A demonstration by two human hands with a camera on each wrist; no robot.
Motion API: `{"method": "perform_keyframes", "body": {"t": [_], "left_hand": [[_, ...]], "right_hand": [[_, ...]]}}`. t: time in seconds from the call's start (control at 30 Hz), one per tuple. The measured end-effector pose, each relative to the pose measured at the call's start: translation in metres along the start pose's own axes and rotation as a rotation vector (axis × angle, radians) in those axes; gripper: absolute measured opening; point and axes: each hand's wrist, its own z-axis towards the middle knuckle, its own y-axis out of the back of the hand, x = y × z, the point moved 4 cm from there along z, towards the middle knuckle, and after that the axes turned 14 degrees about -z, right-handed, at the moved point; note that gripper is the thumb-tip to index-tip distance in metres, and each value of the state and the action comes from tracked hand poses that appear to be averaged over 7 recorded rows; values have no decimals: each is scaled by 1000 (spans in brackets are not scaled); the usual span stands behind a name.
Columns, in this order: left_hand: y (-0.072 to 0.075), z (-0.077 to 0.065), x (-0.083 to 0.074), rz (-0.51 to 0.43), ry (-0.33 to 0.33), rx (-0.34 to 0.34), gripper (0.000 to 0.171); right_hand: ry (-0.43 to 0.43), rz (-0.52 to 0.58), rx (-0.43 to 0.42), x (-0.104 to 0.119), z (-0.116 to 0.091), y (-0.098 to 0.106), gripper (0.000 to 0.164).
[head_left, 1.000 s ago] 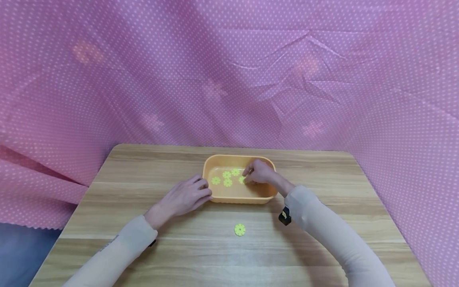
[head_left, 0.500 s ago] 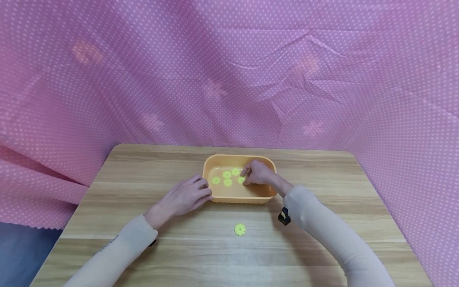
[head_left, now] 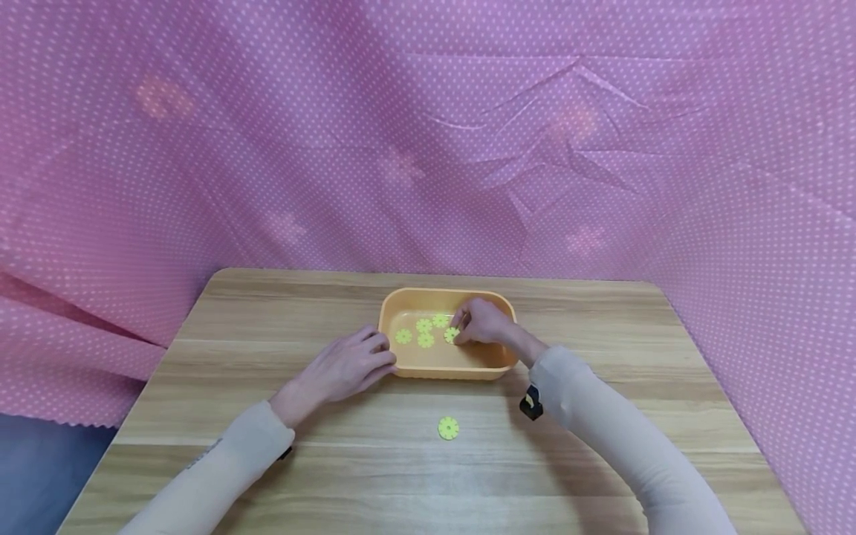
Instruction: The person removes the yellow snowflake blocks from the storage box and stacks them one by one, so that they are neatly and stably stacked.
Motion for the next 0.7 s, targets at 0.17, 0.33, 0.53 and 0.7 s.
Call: {"method": "perform_keyframes", "body": {"t": [0.17,0.33,0.53,0.7], "left_hand": [[-1,0,1,3,5,7,5],[0,1,1,1,10,9,6],[1,2,1,-9,10,7,6],[2,2,1,-9,18,11,6]], "right_hand": [[22,16,-22,-2,1,1,22],[24,105,-3,-3,1,3,21],[8,175,11,-4,1,4,18],[14,198,14,-3,1,5,14]]}}
